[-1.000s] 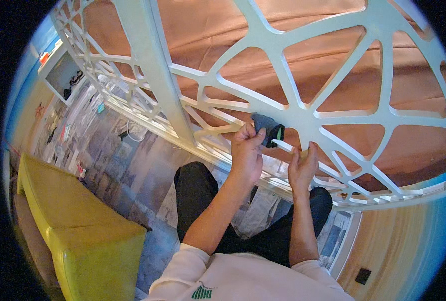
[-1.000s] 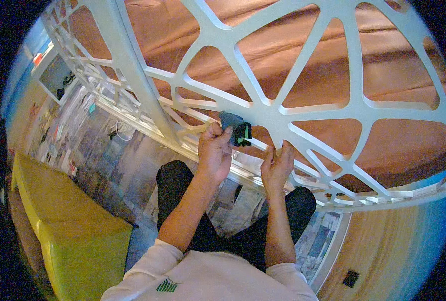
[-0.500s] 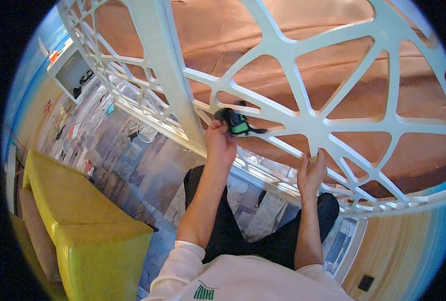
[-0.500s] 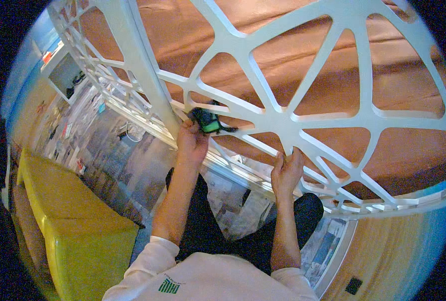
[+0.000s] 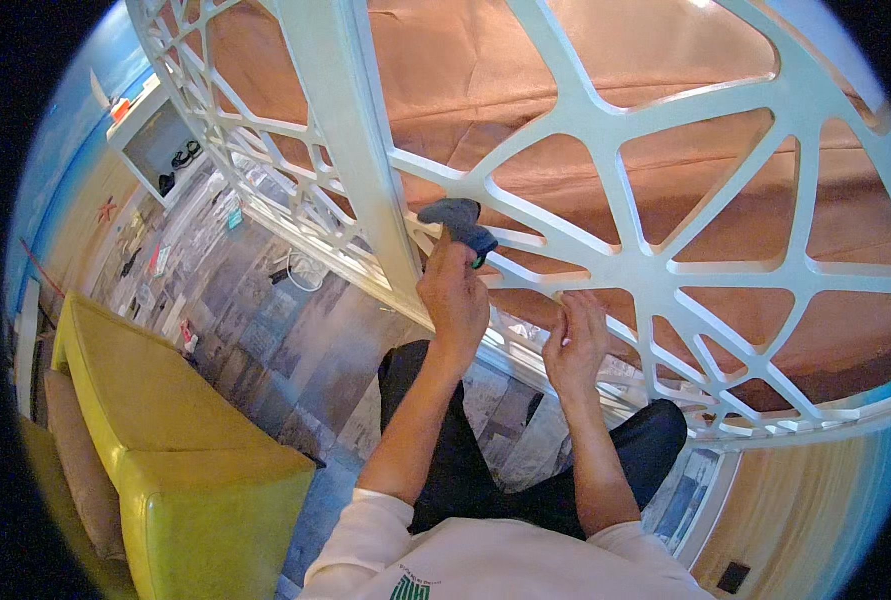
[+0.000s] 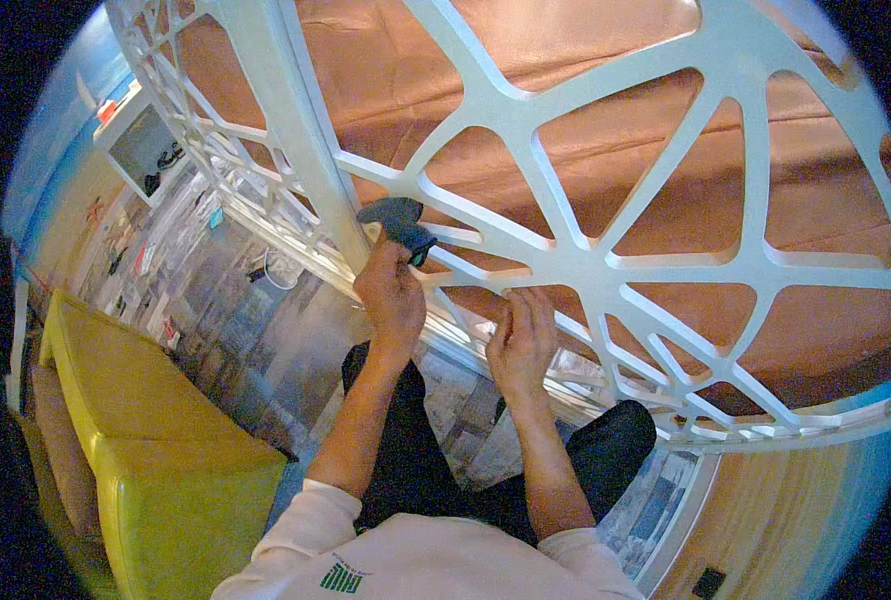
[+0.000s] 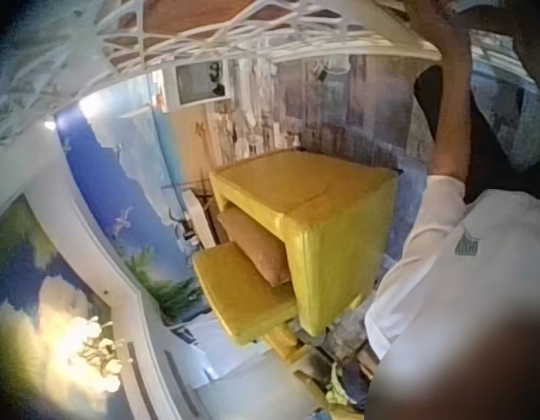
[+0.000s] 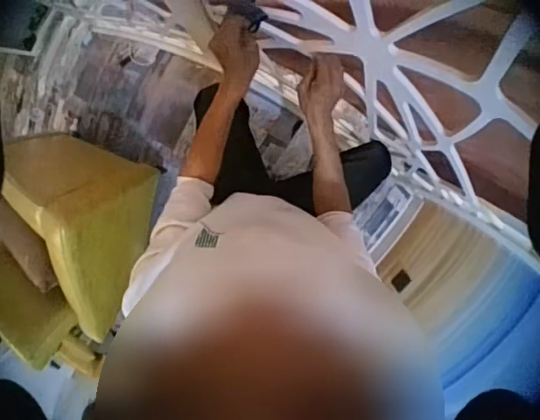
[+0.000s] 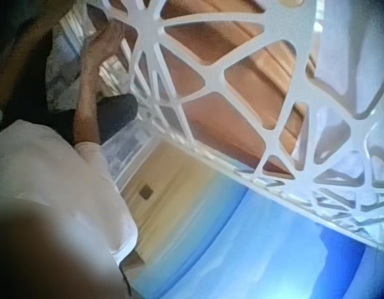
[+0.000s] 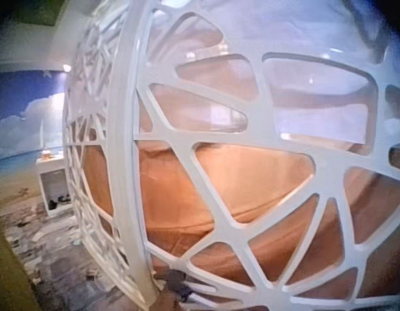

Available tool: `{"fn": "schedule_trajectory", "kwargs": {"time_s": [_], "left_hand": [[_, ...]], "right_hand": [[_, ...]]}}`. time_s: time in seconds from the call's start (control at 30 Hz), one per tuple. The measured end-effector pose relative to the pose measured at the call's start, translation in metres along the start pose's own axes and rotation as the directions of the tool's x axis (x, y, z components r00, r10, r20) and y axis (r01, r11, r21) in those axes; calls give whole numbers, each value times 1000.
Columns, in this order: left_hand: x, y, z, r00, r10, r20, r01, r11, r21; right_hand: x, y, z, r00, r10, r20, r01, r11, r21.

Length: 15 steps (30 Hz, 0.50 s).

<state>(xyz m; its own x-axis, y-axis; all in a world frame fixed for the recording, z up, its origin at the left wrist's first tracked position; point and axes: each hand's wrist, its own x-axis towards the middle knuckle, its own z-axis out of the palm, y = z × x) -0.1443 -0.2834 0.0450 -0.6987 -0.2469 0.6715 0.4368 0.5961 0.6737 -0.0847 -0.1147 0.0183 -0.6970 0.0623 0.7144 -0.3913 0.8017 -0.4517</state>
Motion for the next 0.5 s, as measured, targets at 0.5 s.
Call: {"fn": "schedule_trajectory", "kwargs": {"time_s": [0.5], "left_hand": [[21, 4, 22, 872, 436, 221, -389, 893, -226]], "right_hand": [[15, -20, 49, 956, -14, 293, 80, 974, -214]]}}
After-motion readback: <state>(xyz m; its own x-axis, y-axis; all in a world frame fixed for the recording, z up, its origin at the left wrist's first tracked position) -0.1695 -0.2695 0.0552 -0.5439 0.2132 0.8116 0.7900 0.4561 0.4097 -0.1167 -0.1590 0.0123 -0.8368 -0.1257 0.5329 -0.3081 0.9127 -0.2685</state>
